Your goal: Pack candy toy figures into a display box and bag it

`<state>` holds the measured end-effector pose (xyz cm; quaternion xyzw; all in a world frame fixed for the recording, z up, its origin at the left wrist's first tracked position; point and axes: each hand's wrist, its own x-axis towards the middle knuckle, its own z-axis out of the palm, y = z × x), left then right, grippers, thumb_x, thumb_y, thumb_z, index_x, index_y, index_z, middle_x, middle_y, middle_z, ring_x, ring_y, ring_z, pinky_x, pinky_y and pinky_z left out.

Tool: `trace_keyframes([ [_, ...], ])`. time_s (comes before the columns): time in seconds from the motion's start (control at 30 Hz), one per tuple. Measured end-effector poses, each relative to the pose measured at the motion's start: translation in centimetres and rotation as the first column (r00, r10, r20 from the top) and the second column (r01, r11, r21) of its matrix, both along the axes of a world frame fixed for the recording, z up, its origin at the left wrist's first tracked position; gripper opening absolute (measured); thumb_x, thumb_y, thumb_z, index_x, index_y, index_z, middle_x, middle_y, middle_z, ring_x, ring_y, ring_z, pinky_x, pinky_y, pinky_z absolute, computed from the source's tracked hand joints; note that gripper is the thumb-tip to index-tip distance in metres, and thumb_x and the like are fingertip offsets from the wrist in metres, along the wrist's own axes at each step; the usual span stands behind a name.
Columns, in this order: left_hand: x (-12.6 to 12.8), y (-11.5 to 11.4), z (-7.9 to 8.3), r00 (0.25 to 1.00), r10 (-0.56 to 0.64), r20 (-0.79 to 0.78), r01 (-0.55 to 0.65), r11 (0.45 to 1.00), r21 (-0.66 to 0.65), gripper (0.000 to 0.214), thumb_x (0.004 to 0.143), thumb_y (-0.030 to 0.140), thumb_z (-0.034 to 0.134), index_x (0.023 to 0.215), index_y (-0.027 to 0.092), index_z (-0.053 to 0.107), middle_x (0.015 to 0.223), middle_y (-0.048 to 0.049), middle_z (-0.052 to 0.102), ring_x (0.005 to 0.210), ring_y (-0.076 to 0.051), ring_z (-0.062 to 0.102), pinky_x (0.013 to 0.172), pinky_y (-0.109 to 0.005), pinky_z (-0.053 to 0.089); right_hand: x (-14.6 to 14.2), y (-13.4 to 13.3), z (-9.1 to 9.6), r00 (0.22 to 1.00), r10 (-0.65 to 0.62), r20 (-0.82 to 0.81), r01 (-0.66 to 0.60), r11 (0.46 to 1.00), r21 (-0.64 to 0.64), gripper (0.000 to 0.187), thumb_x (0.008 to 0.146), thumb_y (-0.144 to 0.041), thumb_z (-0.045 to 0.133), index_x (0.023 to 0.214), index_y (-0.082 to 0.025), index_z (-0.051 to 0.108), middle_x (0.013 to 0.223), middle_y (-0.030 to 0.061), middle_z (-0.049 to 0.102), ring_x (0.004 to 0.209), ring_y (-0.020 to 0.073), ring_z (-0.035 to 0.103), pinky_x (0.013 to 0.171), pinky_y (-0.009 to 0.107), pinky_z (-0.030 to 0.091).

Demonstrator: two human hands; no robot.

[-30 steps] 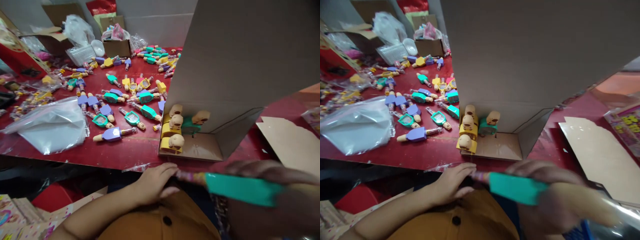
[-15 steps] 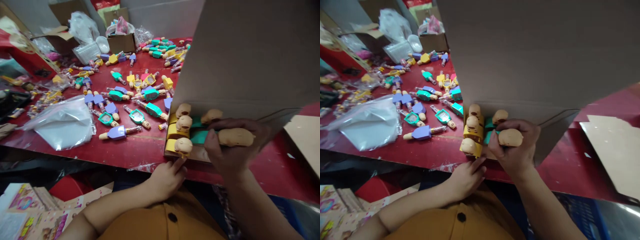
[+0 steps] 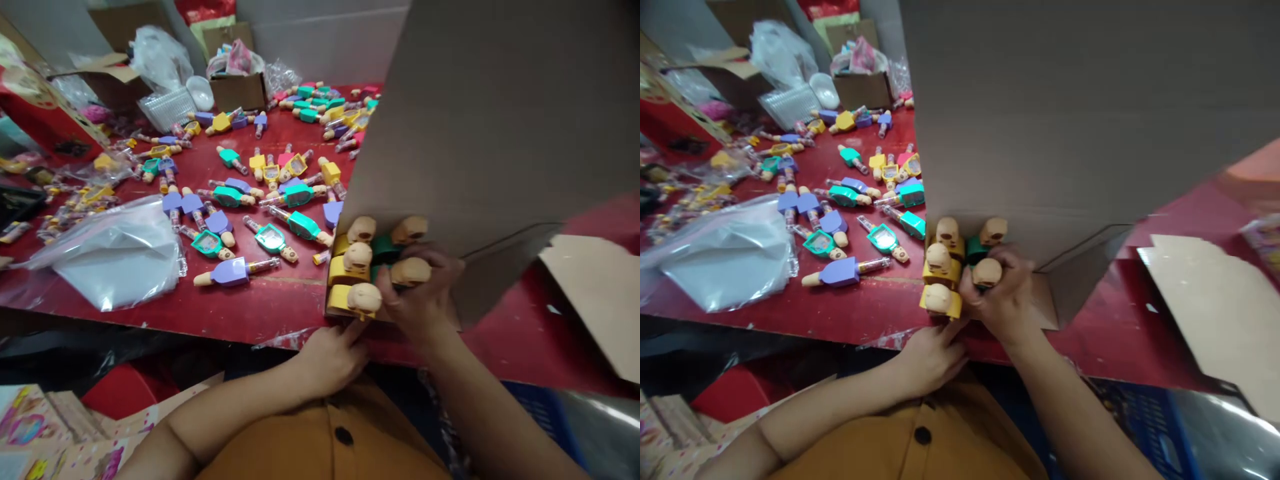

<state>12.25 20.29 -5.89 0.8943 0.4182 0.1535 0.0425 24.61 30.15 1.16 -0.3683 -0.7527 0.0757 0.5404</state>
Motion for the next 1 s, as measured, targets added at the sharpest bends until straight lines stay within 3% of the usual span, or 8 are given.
trace_keyframes([
  [0.23, -7.1, -0.6, 3.4, 0.899, 0.002, 0.439, -0.090, 0.980, 0.180, 0.017, 0.090, 0.019, 0.044, 0.104, 0.019, 0.054, 0.113, -0.0095, 0.062, 0.102, -0.015, 0.060, 0.084, -0.026, 0.051, 2.7, -1.3, -1.6, 0.979, -0.081, -0.186, 0.130, 0.955, 0.268, 0.033, 0.078, -0.027, 0.065, 0.098, -0.021, 0.039, 0.091, 0.0061, 0.045, 0.077, 0.0198, 0.048, 0.061, 0.030, 0.042],
  [0.37, -14.8, 5.1, 6.6, 0.850, 0.526, 0.025, -0.526, 0.847, 0.078, 0.035, 0.086, 0.004, 0.034, 0.111, 0.015, 0.056, 0.129, -0.0138, 0.053, 0.122, -0.024, 0.046, 0.102, -0.043, 0.036, 4.7, -4.1, -3.3, 0.902, -0.078, -0.426, 0.125, 0.989, 0.084, 0.018, 0.079, -0.017, 0.061, 0.089, -0.021, 0.047, 0.082, 0.0039, 0.047, 0.065, 0.0167, 0.049, 0.052, 0.027, 0.041],
  [0.47, -18.0, 10.9, 7.2, 0.858, 0.494, -0.139, -0.505, 0.861, -0.056, 0.047, 0.073, -0.004, 0.041, 0.111, 0.018, 0.059, 0.130, -0.0096, 0.053, 0.126, -0.026, 0.042, 0.103, -0.045, 0.033, 4.8, -6.2, -3.8, 0.950, -0.075, -0.303, 0.043, 0.993, -0.110, 0.009, 0.081, -0.016, 0.059, 0.079, -0.018, 0.050, 0.072, 0.0027, 0.052, 0.057, 0.0151, 0.051, 0.050, 0.026, 0.041],
  [0.63, -18.6, 15.5, 6.4, 0.881, 0.410, -0.237, -0.452, 0.878, -0.158, 0.035, 0.060, 0.004, 0.058, 0.091, 0.018, 0.064, 0.095, -0.0073, 0.068, 0.099, -0.025, 0.060, 0.095, -0.037, 0.040, 4.4, -9.2, -3.7, 0.992, 0.120, 0.036, -0.119, 0.992, -0.030, 0.013, 0.083, -0.006, 0.051, 0.081, -0.018, 0.049, 0.069, 0.0009, 0.053, 0.062, 0.0135, 0.051, 0.055, 0.023, 0.044],
  [0.77, -19.5, 12.9, 6.8, 0.803, 0.578, -0.142, -0.587, 0.809, -0.023, 0.034, 0.072, 0.019, 0.054, 0.106, 0.014, 0.054, 0.101, -0.0138, 0.063, 0.093, -0.029, 0.060, 0.079, -0.038, 0.047, 4.7, -11.0, -4.0, 0.973, 0.222, -0.058, -0.228, 0.968, -0.106, 0.023, 0.082, 0.000, 0.048, 0.094, -0.018, 0.049, 0.070, 0.0006, 0.052, 0.061, 0.0133, 0.052, 0.054, 0.024, 0.047],
  [0.87, -18.1, 8.0, 7.0, 0.667, 0.732, 0.139, -0.741, 0.632, 0.229, 0.047, 0.084, 0.025, 0.042, 0.127, 0.008, 0.031, 0.109, -0.0213, 0.053, 0.094, -0.032, 0.057, 0.073, -0.043, 0.047, 4.4, -11.4, -4.0, 0.957, 0.280, -0.075, -0.290, 0.931, -0.222, 0.019, 0.085, -0.003, 0.047, 0.091, -0.020, 0.050, 0.068, 0.0000, 0.052, 0.059, 0.0125, 0.053, 0.053, 0.022, 0.047],
  [0.93, -14.8, 3.9, 6.6, 0.699, 0.525, 0.484, -0.714, 0.488, 0.502, 0.050, 0.081, 0.028, 0.054, 0.124, 0.010, 0.036, 0.102, -0.0178, 0.053, 0.090, -0.030, 0.057, 0.070, -0.039, 0.047, 3.6, -11.3, -3.9, 0.917, 0.371, -0.146, -0.399, 0.865, -0.304, 0.016, 0.090, -0.011, 0.048, 0.102, -0.021, 0.050, 0.076, 0.0023, 0.056, 0.063, 0.0138, 0.058, 0.057, 0.023, 0.051],
  [1.0, -10.4, 0.2, 5.8, 0.792, 0.429, 0.434, -0.610, 0.542, 0.578, 0.036, 0.082, 0.024, 0.053, 0.116, 0.016, 0.044, 0.085, -0.0078, 0.055, 0.072, -0.021, 0.056, 0.057, -0.029, 0.045, 2.5, -11.2, -3.6, 0.874, 0.426, -0.235, -0.483, 0.818, -0.312, 0.031, 0.092, -0.038, 0.054, 0.117, -0.021, 0.046, 0.094, 0.0078, 0.058, 0.079, 0.0203, 0.062, 0.068, 0.031, 0.056],
])
